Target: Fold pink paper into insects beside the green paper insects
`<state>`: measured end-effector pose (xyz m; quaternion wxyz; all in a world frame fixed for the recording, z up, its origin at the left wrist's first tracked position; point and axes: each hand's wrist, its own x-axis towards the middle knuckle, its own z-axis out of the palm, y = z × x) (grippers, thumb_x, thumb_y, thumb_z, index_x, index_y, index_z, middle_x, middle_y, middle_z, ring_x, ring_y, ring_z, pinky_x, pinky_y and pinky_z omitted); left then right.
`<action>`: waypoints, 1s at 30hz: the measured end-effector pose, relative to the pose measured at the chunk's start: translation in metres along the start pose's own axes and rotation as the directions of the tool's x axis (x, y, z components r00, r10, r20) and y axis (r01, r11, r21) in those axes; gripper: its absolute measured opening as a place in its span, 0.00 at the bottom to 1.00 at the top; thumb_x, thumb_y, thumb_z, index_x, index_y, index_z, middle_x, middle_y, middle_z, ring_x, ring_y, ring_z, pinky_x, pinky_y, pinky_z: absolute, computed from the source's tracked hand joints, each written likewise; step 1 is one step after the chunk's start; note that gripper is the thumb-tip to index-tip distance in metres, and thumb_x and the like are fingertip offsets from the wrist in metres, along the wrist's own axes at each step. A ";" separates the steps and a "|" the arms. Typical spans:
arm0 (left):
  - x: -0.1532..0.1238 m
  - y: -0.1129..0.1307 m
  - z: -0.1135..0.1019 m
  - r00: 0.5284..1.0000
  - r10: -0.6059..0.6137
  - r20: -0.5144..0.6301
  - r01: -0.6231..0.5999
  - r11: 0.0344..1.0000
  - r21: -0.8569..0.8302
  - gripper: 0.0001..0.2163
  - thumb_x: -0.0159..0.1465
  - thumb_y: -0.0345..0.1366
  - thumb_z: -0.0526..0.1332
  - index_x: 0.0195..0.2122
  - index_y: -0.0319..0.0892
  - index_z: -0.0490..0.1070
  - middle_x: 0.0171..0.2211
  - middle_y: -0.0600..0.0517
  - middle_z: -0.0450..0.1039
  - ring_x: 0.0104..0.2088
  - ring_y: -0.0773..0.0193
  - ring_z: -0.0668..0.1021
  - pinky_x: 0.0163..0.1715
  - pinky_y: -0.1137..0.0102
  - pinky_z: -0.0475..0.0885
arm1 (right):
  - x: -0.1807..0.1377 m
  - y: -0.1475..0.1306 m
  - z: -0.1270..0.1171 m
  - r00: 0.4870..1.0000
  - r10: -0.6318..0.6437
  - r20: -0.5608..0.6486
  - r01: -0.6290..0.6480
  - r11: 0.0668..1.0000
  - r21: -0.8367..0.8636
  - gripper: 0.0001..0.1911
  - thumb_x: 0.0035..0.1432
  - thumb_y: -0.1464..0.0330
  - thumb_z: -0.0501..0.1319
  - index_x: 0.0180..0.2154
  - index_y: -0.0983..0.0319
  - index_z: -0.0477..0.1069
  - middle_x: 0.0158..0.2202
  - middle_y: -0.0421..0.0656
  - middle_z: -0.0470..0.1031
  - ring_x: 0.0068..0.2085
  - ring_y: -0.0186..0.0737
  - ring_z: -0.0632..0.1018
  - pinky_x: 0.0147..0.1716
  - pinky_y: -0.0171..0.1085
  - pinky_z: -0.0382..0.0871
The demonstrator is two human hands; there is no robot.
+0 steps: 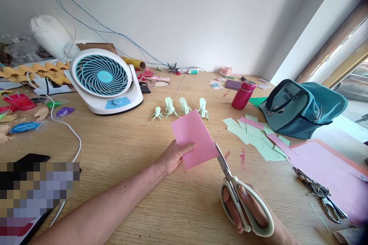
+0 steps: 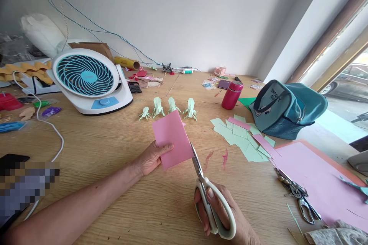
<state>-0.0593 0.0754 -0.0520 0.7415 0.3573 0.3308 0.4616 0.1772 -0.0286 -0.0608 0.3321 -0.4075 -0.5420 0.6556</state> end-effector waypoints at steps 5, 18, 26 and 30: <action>-0.001 0.001 0.001 1.000 -0.005 -0.020 0.005 1.000 0.010 0.20 0.48 0.39 0.75 0.41 0.38 0.76 0.50 0.42 0.76 0.51 0.49 0.76 0.48 0.60 0.70 | 0.000 0.001 0.000 1.000 -0.015 -0.007 0.015 1.000 -0.003 0.26 0.67 0.49 0.47 0.41 0.65 0.68 0.19 0.38 0.67 0.19 0.31 0.64 0.22 0.34 0.59; -0.001 -0.003 0.000 1.000 0.014 0.000 -0.014 1.000 -0.007 0.18 0.50 0.38 0.75 0.40 0.39 0.76 0.48 0.44 0.77 0.49 0.51 0.76 0.48 0.60 0.70 | 0.005 0.004 -0.002 0.993 -0.101 0.063 0.097 0.994 0.056 0.25 0.67 0.49 0.47 0.38 0.64 0.66 0.18 0.39 0.68 0.17 0.30 0.62 0.20 0.33 0.57; 0.000 -0.006 0.000 1.000 0.014 -0.017 -0.014 1.000 0.001 0.17 0.50 0.38 0.74 0.39 0.39 0.76 0.48 0.44 0.77 0.51 0.50 0.76 0.47 0.62 0.71 | 0.004 0.019 -0.005 0.993 -0.106 0.042 0.103 0.992 0.071 0.26 0.67 0.49 0.47 0.39 0.64 0.68 0.16 0.38 0.67 0.17 0.31 0.63 0.19 0.33 0.56; -0.001 -0.006 0.001 0.999 0.024 -0.029 -0.024 1.000 -0.005 0.18 0.49 0.38 0.75 0.39 0.39 0.76 0.47 0.44 0.78 0.50 0.51 0.77 0.47 0.62 0.70 | 0.005 0.027 -0.008 0.993 -0.120 0.021 0.118 0.991 0.068 0.24 0.68 0.51 0.46 0.38 0.63 0.68 0.16 0.38 0.67 0.16 0.31 0.63 0.18 0.32 0.56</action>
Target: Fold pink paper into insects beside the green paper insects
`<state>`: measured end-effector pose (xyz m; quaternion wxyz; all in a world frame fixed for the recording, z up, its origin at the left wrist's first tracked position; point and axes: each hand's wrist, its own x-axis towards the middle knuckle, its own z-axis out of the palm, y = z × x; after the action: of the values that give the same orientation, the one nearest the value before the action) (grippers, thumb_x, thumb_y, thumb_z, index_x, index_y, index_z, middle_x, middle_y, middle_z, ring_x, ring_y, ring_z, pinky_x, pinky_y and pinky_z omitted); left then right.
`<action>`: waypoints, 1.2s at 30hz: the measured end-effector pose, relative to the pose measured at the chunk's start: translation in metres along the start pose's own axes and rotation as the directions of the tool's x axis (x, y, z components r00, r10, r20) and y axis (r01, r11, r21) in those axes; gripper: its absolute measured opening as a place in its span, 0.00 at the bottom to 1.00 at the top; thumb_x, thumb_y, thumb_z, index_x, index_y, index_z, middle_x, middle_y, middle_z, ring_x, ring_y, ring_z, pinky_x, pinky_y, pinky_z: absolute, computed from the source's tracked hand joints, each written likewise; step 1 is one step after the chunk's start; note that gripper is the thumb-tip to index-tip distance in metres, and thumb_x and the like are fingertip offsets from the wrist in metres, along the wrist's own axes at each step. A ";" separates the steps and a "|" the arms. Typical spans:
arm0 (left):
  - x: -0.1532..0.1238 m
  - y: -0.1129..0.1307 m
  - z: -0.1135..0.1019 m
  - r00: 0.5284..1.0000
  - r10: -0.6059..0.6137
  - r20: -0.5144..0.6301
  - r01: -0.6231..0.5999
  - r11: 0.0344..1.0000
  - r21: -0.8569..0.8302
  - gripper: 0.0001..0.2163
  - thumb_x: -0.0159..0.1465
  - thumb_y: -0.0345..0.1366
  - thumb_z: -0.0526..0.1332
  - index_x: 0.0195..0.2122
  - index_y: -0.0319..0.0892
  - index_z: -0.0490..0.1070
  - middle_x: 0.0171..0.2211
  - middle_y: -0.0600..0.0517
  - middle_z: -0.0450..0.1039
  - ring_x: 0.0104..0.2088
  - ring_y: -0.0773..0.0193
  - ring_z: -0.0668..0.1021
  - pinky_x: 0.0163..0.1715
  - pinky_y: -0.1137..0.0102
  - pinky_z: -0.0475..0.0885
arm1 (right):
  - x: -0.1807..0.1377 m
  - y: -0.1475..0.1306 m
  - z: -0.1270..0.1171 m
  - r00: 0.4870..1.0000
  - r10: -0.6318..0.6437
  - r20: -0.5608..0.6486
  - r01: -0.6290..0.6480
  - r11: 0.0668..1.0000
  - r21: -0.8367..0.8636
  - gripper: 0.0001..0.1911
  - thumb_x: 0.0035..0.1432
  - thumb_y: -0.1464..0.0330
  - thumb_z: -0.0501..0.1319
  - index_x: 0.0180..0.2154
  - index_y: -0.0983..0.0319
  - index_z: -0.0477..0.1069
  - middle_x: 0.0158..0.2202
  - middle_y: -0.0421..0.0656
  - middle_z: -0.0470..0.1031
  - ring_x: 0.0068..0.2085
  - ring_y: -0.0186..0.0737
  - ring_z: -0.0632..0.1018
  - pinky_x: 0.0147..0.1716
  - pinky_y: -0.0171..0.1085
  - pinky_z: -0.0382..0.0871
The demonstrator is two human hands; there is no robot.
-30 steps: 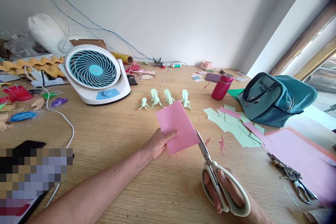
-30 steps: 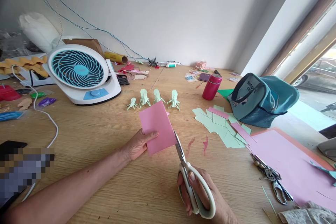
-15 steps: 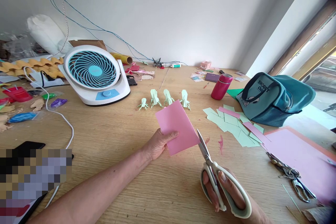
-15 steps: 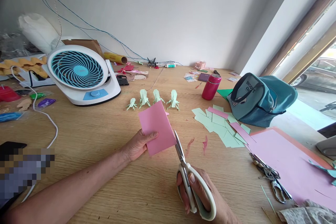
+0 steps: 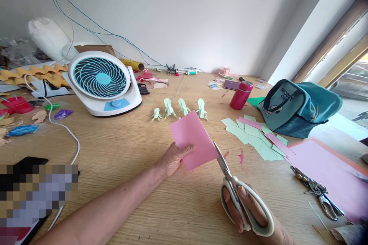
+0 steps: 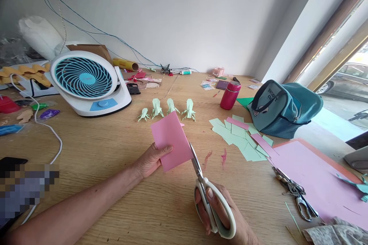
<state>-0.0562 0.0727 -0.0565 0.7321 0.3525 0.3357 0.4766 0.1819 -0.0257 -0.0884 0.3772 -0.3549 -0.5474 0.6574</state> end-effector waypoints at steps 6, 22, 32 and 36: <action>-0.001 0.002 0.003 1.000 0.005 -0.001 -0.005 1.000 -0.006 0.17 0.48 0.38 0.75 0.38 0.39 0.76 0.47 0.44 0.78 0.50 0.51 0.77 0.48 0.61 0.70 | 0.002 -0.003 0.003 1.000 -0.009 -0.005 0.009 1.000 -0.007 0.24 0.68 0.50 0.47 0.37 0.64 0.68 0.14 0.37 0.66 0.15 0.30 0.62 0.17 0.32 0.55; -0.005 -0.004 0.008 0.998 -0.028 0.058 0.028 1.000 -0.003 0.23 0.50 0.39 0.75 0.46 0.40 0.76 0.45 0.45 0.79 0.47 0.54 0.78 0.48 0.62 0.70 | 0.005 -0.012 0.007 0.999 -0.047 0.028 0.047 0.999 -0.004 0.23 0.67 0.50 0.48 0.36 0.64 0.67 0.15 0.36 0.66 0.15 0.29 0.60 0.17 0.31 0.53; -0.004 -0.011 0.002 0.998 -0.035 0.049 0.036 0.999 -0.017 0.19 0.51 0.39 0.74 0.43 0.40 0.78 0.43 0.45 0.80 0.43 0.58 0.79 0.44 0.66 0.71 | -0.002 -0.019 0.013 0.998 0.050 -0.040 -0.052 0.997 -0.063 0.25 0.66 0.47 0.47 0.37 0.62 0.65 0.20 0.39 0.67 0.21 0.32 0.62 0.24 0.34 0.58; -0.002 -0.014 0.000 0.999 -0.026 0.032 0.027 0.999 -0.030 0.17 0.51 0.38 0.74 0.41 0.40 0.78 0.39 0.48 0.80 0.39 0.62 0.79 0.41 0.70 0.71 | -0.001 -0.015 0.010 0.998 0.057 -0.028 -0.058 0.997 -0.045 0.26 0.66 0.46 0.46 0.38 0.63 0.65 0.20 0.39 0.67 0.20 0.32 0.61 0.23 0.34 0.56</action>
<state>-0.0501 0.0664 -0.0678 0.7489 0.3445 0.3214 0.4661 0.1752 -0.0293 -0.0723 0.3571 -0.3877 -0.5470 0.6503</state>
